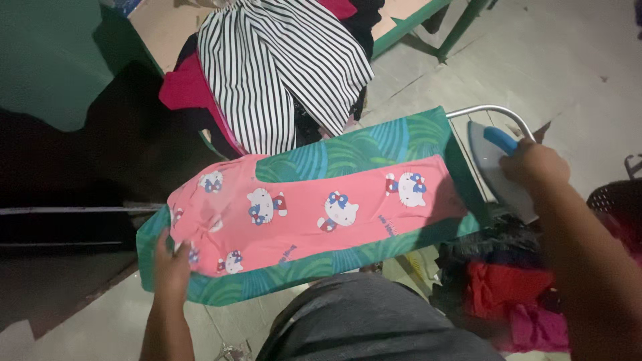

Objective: The person irons a pink Hello Kitty patterned garment and a pink t-shirt on an ironing board. They smooth the fabric, use the iron, flip the items, and place the finished pieces aside.

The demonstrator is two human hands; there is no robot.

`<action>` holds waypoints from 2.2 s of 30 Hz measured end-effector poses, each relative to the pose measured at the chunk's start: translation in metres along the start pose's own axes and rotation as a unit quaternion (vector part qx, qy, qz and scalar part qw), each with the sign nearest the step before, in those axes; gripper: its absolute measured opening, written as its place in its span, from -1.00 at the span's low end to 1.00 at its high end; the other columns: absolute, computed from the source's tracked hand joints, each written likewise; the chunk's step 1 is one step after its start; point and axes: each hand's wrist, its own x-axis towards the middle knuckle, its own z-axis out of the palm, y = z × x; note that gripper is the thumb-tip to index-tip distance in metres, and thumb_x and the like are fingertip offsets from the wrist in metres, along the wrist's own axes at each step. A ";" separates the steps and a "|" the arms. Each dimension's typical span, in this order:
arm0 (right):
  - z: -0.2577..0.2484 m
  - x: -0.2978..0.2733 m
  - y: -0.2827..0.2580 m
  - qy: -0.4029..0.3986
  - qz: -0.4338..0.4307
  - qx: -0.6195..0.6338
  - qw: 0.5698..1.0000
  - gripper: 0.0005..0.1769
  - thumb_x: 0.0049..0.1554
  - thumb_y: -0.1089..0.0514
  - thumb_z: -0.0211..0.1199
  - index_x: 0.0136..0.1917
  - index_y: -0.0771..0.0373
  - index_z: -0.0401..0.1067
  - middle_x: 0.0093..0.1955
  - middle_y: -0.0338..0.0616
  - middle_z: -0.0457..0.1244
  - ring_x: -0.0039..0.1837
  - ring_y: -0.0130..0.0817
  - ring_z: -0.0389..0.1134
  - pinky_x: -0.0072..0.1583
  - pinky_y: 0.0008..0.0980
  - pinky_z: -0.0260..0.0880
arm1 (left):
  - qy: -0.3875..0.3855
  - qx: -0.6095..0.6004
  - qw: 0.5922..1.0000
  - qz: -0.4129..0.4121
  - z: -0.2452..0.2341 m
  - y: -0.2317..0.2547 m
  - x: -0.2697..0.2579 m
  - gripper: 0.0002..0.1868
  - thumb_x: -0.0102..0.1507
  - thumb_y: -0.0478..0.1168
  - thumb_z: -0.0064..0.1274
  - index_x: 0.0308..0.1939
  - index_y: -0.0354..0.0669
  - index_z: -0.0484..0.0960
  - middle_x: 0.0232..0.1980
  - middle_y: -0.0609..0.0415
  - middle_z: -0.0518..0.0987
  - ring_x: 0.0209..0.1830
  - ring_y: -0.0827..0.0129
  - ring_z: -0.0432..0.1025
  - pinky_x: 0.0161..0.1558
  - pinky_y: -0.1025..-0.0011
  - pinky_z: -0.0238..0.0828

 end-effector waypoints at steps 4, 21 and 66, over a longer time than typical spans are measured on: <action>0.012 0.053 0.015 -0.024 0.002 -0.004 1.000 -0.43 0.28 -0.13 0.27 0.32 0.38 0.51 0.11 0.25 0.47 0.07 0.08 0.56 0.13 -0.03 0.53 | -0.055 0.011 0.997 -0.060 0.025 0.091 -0.030 -0.56 0.36 -0.19 -0.11 0.34 -0.07 0.50 0.08 0.24 0.51 -0.14 0.45 0.45 -0.18 0.41 0.40; 0.004 -0.175 -0.236 -0.027 -0.656 0.319 0.684 -0.07 -0.09 0.13 0.48 0.49 0.34 0.22 0.23 0.18 0.22 0.19 -0.11 0.30 0.18 -0.14 0.38 | -0.280 -0.260 0.912 0.151 0.124 0.244 -0.055 -0.48 0.36 -0.36 -0.04 0.43 -0.20 0.45 0.29 0.04 0.55 0.06 0.48 0.46 0.13 0.51 0.40; 0.131 -0.475 0.378 0.408 -0.030 0.530 0.743 -0.62 0.47 -0.04 -0.01 0.33 0.25 0.40 0.14 -0.13 0.29 0.03 -0.41 0.37 0.01 -0.36 0.46 | -0.705 -0.045 0.344 0.618 0.123 0.246 -0.489 -0.67 0.28 0.00 0.18 -0.08 -0.17 0.62 -0.08 -0.06 0.61 -0.05 0.09 0.53 0.03 0.19 0.47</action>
